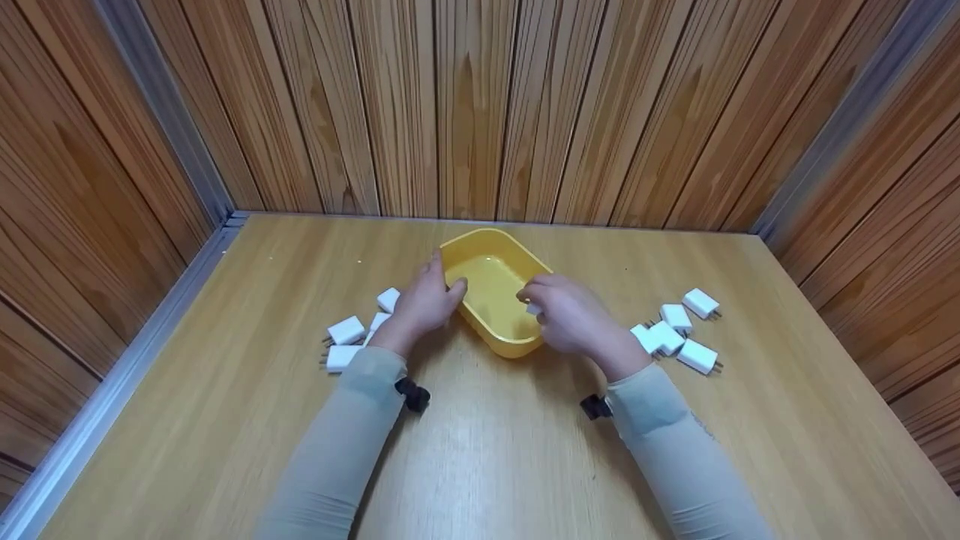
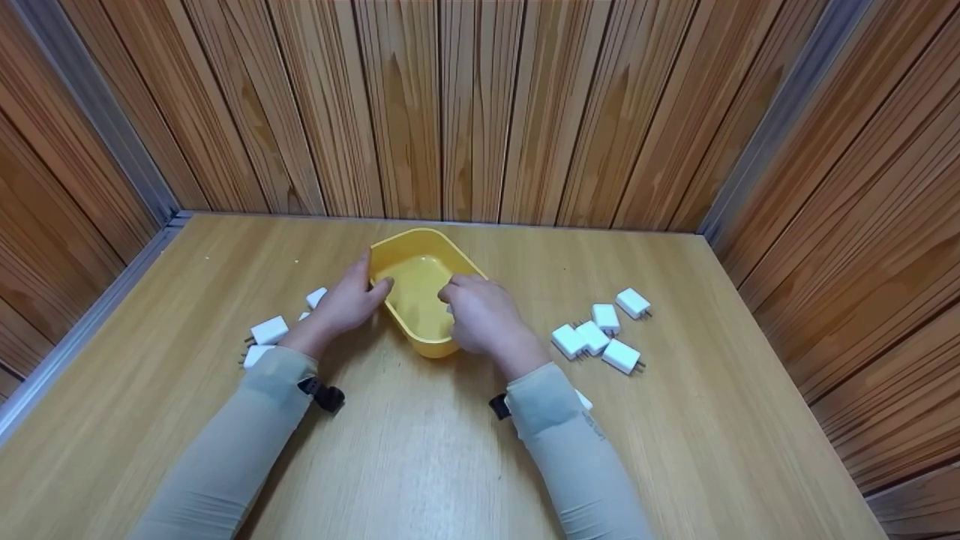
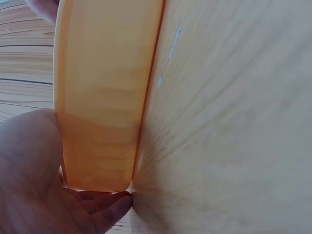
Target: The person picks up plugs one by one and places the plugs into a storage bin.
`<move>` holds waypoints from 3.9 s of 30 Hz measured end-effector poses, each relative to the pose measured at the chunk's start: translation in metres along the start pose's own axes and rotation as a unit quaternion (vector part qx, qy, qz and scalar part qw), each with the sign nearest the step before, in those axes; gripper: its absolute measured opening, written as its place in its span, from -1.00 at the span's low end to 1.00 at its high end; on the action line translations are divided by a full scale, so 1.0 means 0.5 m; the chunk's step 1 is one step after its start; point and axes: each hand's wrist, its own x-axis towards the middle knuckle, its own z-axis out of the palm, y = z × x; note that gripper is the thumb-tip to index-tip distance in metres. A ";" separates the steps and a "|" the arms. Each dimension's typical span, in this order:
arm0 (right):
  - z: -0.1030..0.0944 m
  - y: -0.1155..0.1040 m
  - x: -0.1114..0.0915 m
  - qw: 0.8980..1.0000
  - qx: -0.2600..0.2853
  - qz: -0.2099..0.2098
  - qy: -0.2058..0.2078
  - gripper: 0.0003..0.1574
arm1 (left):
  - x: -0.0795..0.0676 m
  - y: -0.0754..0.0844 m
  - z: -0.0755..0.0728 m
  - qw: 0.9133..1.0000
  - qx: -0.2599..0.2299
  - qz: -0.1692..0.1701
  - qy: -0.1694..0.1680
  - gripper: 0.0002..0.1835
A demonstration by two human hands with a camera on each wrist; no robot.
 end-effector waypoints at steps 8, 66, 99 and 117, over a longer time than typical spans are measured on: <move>0.015 0.005 0.029 0.999 0.006 0.007 -0.049 -0.50 | -0.003 0.000 -0.003 1.000 -0.010 -0.003 -0.009 0.01; 0.045 0.046 0.171 0.978 -0.133 -0.092 -0.130 -0.77 | 0.000 0.001 -0.002 1.000 0.004 -0.009 -0.005 0.01; 0.005 0.022 0.234 0.962 -0.163 -0.108 -0.189 -0.75 | 0.000 0.003 -0.002 1.000 -0.017 -0.010 -0.017 0.01; 0.018 0.027 0.277 0.964 -0.166 -0.111 -0.174 -0.73 | -0.003 0.002 -0.003 1.000 -0.016 -0.022 -0.015 0.02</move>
